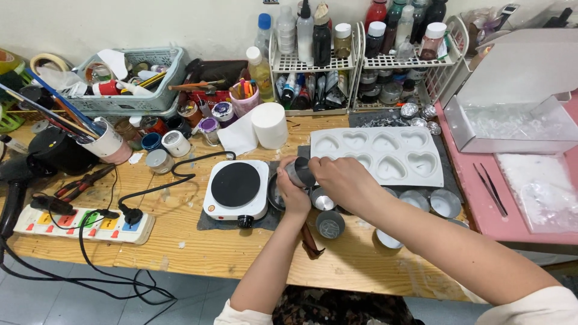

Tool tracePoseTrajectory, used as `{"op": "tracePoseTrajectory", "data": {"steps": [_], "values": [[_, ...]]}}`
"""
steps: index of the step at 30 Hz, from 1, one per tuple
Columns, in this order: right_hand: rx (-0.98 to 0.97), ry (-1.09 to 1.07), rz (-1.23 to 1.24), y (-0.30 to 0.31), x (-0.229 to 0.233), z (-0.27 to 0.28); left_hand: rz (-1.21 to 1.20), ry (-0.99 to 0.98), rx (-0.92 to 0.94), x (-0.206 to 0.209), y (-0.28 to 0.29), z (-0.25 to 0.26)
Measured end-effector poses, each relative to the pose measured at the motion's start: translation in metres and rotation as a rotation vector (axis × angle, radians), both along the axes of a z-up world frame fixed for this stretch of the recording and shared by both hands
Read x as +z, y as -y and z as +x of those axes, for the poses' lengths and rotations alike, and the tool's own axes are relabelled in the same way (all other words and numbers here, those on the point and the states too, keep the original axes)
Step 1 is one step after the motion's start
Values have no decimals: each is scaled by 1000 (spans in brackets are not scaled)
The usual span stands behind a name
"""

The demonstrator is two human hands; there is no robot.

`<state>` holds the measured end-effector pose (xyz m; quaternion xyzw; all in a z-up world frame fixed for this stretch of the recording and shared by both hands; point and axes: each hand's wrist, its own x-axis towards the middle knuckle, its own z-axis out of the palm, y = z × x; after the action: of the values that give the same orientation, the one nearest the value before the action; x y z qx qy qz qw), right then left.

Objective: The person spoons melted white wax from a small pot on a hot plate into small metal cups arranged on the desk, filling them one at a time. They occasionally reposition the cups and stir or scoop wax from the pot with a spoon.

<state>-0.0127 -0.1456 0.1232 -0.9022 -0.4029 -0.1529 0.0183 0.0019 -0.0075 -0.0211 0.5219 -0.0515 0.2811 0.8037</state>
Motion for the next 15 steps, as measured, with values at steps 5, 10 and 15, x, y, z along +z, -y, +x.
{"op": "tracePoseTrajectory", "data": {"steps": [5,10,15], "values": [[40,-52,62,7,7,2,-53,16,-156,-16,-9,11],[69,-152,-35,10,-5,-1,30,29,-223,-21,-17,18],[-48,-65,19,0,-29,-14,31,-54,-288,-13,-22,17]]}}
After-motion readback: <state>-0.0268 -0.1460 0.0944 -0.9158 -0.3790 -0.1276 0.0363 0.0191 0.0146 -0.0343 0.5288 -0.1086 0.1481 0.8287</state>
